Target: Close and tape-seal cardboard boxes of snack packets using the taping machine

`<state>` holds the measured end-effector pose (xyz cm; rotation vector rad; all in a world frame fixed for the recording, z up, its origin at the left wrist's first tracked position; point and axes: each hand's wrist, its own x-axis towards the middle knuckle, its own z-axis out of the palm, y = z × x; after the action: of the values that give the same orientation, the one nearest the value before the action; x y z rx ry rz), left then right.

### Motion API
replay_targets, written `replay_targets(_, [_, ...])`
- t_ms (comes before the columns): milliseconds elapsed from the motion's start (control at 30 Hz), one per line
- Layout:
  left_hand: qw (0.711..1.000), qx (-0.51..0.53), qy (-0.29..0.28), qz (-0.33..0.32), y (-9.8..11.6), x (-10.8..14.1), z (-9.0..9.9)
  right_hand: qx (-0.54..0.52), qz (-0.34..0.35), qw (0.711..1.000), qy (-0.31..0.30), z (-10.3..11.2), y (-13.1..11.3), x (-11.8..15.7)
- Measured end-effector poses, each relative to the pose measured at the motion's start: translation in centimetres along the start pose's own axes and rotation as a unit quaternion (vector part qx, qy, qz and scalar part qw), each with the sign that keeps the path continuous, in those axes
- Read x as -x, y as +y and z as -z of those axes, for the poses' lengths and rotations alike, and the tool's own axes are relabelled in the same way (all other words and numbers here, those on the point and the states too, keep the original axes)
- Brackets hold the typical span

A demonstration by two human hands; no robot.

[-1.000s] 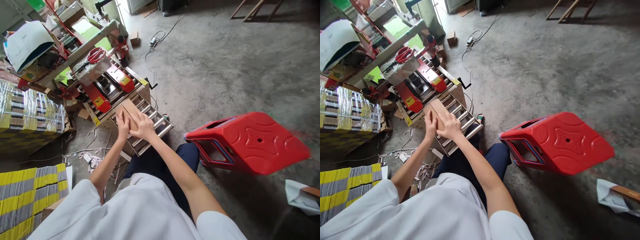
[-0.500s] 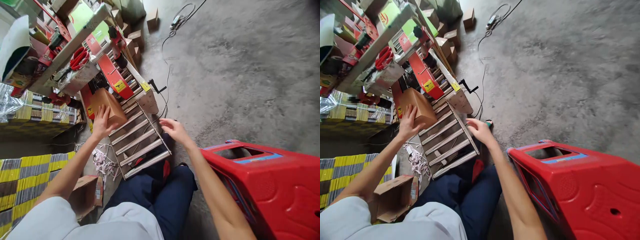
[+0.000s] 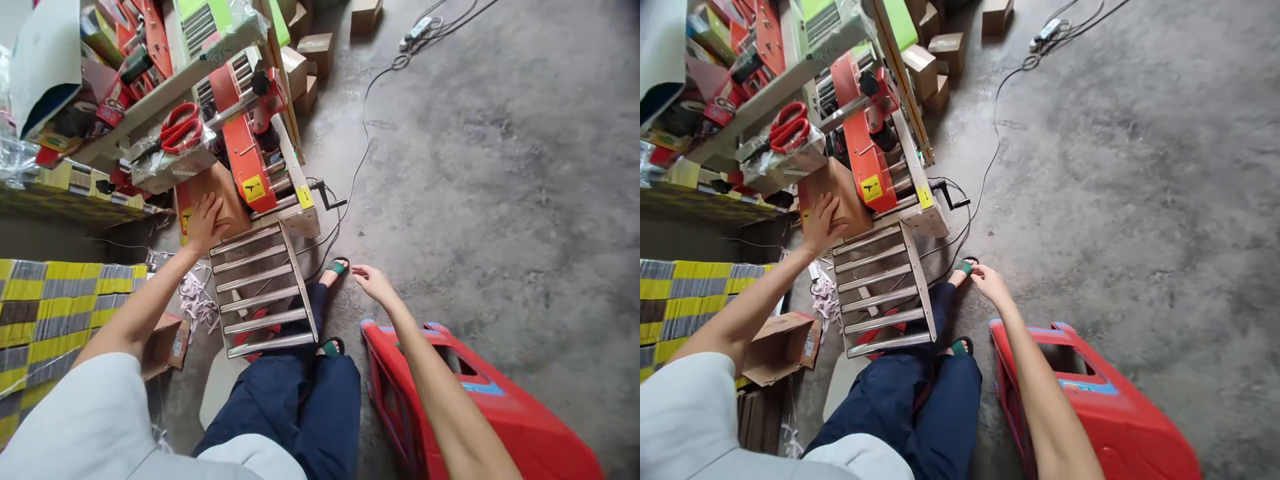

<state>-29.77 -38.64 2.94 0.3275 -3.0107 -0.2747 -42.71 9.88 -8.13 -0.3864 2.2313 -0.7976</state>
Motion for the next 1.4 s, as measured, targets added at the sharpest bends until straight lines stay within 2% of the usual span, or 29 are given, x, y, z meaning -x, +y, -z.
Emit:
replay_targets(100, [1.000,0.011,-0.001,-0.013,-0.7,-0.5,0.2,0.068,0.005,0.997,-0.023,1.7,-2.7,-4.7])
replay_targets(233, [0.999,0.003,0.016,-0.037,-1.4,-0.6,0.2,0.157,0.000,0.988,0.003,3.4,-6.2,-14.2])
replay_targets(300, [0.999,-0.004,0.015,-0.035,-1.5,-0.4,0.2,0.219,0.009,0.976,0.008,3.7,-7.4,-18.8])
replay_targets(367, [1.000,-0.009,0.000,-0.021,-1.4,-0.1,0.3,0.300,0.021,0.953,-0.020,3.7,-8.3,-22.1])
replay_targets(433, [1.000,-0.008,-0.017,-0.003,-1.2,0.1,0.4,0.366,0.024,0.928,-0.061,3.5,-8.8,-23.6])
replay_targets(533, [0.999,0.005,-0.036,0.018,-1.1,0.3,0.5,0.397,0.015,0.911,-0.111,4.8,-9.8,-22.5])
replay_targets(633, [0.998,0.013,-0.053,0.026,-1.0,0.5,0.6,0.424,0.053,0.886,-0.180,8.8,-12.0,-20.6])
replay_targets(700, [0.997,0.016,-0.061,0.035,-0.8,0.6,0.7,0.445,0.110,0.867,-0.196,11.8,-14.5,-21.2])
replay_targets(767, [0.997,0.019,-0.062,0.044,-0.4,0.7,0.7,0.464,0.163,0.857,-0.157,13.9,-17.3,-24.2])
replay_targets(800, [0.997,0.019,-0.060,0.049,-0.2,0.7,0.8,0.468,0.176,0.857,-0.123,14.2,-18.6,-26.3])
replay_targets(867, [0.997,0.012,-0.055,0.056,0.3,0.8,0.8,0.468,0.166,0.865,-0.071,13.2,-20.2,-31.0])
replay_targets(933, [0.996,-0.002,-0.060,0.065,0.7,1.0,0.9,0.463,0.113,0.876,-0.070,10.5,-20.3,-34.3])
replay_targets(1000, [0.993,-0.013,-0.083,0.079,1.0,1.6,0.9,0.457,0.060,0.881,-0.111,7.4,-18.8,-34.8])
replay_targets(1033, [0.992,-0.015,-0.093,0.085,1.1,1.9,0.9,0.454,0.044,0.879,-0.137,6.2,-17.6,-33.8])
replay_targets(1100, [0.991,-0.013,-0.101,0.092,1.4,2.8,1.0,0.450,0.039,0.872,-0.188,5.3,-15.1,-29.7])
replay_targets(1167, [0.991,0.000,-0.097,0.096,1.9,3.7,1.1,0.444,0.050,0.863,-0.235,6.6,-13.4,-24.7])
replay_targets(1233, [0.990,0.018,-0.094,0.103,2.4,4.3,1.1,0.439,0.067,0.854,-0.272,9.8,-13.4,-21.4])
replay_targets(1300, [0.988,0.031,-0.097,0.117,2.8,4.7,1.1,0.439,0.093,0.849,-0.278,13.1,-15.1,-21.7])
replay_targets(1367, [0.986,0.037,-0.100,0.127,3.0,4.9,1.1,0.452,0.129,0.850,-0.236,14.8,-17.7,-25.6])
replay_targets(1400, [0.986,0.039,-0.100,0.130,3.0,5.0,1.1,0.461,0.144,0.851,-0.207,14.7,-18.9,-28.3])
